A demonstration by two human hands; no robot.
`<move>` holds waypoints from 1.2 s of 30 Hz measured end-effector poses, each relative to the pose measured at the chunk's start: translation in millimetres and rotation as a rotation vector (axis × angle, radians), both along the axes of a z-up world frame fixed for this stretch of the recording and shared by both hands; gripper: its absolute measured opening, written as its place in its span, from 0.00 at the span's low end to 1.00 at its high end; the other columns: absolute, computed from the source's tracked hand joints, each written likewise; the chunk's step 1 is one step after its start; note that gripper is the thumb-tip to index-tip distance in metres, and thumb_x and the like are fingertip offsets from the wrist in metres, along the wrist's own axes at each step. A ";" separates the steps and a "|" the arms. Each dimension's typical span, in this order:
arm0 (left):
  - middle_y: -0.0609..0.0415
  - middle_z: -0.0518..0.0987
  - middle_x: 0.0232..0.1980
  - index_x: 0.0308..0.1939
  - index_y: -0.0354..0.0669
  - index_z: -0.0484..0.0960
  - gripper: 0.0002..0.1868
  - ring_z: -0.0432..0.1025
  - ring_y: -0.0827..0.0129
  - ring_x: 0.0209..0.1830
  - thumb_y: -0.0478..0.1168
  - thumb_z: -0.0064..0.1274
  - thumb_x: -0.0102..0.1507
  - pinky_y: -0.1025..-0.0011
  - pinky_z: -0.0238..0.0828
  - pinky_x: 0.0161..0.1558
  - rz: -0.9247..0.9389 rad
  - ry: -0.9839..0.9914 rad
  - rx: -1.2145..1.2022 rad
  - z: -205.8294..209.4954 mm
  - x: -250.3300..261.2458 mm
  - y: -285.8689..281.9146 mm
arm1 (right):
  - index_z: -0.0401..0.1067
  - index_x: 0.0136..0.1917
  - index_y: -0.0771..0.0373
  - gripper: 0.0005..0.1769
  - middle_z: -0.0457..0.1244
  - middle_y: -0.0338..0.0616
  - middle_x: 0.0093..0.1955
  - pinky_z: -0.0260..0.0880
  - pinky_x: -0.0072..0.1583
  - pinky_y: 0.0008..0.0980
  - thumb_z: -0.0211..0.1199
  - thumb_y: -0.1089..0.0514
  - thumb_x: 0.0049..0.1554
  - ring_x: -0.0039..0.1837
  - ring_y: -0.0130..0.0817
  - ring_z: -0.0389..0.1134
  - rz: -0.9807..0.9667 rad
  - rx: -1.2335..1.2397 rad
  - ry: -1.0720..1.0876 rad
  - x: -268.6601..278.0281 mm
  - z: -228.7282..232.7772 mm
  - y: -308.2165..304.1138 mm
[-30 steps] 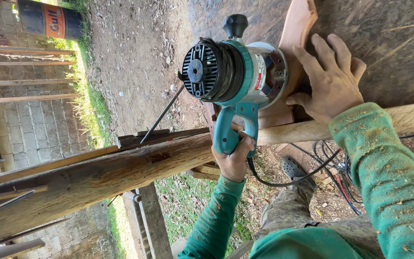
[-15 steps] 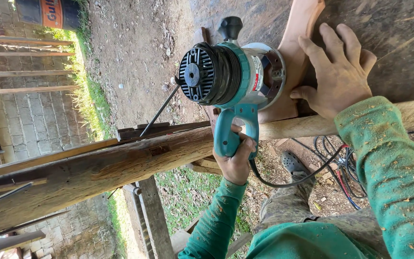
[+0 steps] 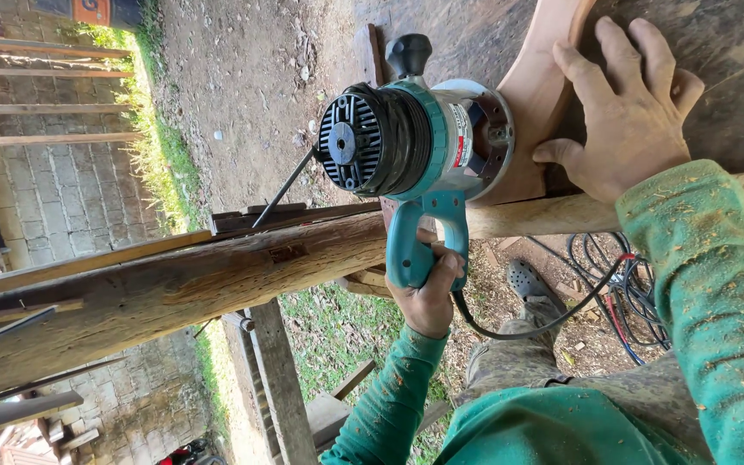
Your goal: Using a power router to shape the edges of wooden furniture components.
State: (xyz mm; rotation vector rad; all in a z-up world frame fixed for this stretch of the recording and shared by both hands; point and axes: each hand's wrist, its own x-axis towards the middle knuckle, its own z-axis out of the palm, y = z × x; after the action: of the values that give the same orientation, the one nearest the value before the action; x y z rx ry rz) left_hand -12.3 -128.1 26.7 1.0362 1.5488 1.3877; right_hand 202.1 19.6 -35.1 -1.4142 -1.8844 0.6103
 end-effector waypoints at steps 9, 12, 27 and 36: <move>0.51 0.78 0.32 0.49 0.37 0.74 0.17 0.74 0.66 0.28 0.24 0.52 0.56 0.71 0.72 0.33 0.027 -0.054 0.040 -3.3 1.1 -11.7 | 0.65 0.81 0.66 0.54 0.47 0.65 0.82 0.42 0.64 0.65 0.79 0.51 0.45 0.77 0.56 0.38 0.014 0.059 -0.006 1.6 -1.3 -0.7; 0.52 0.79 0.31 0.47 0.37 0.75 0.17 0.73 0.66 0.27 0.23 0.50 0.55 0.70 0.72 0.33 0.000 -0.043 0.044 -5.8 -1.0 -14.3 | 0.62 0.82 0.67 0.54 0.50 0.59 0.82 0.40 0.62 0.65 0.77 0.49 0.47 0.77 0.56 0.38 0.029 0.048 -0.002 2.1 -0.2 -0.2; 0.52 0.76 0.31 0.50 0.38 0.73 0.16 0.70 0.67 0.28 0.24 0.49 0.59 0.68 0.71 0.37 -0.001 -0.093 0.020 -7.0 4.7 -30.1 | 0.68 0.81 0.74 0.52 0.56 0.64 0.81 0.45 0.62 0.64 0.82 0.56 0.47 0.77 0.55 0.39 0.039 0.161 -0.016 7.3 4.7 -3.8; 0.52 0.75 0.28 0.41 0.36 0.75 0.09 0.69 0.67 0.27 0.27 0.48 0.56 0.66 0.73 0.42 0.006 -0.004 0.006 3.8 18.2 -25.8 | 0.66 0.83 0.74 0.56 0.58 0.64 0.80 0.46 0.62 0.61 0.86 0.56 0.47 0.77 0.55 0.42 0.035 0.176 -0.014 9.7 12.7 -2.7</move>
State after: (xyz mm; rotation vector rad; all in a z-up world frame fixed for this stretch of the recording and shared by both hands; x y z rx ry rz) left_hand 5.8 -153.9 30.5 1.0331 1.5469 1.3981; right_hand 211.9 16.9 -22.4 -1.2781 -1.9268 0.4401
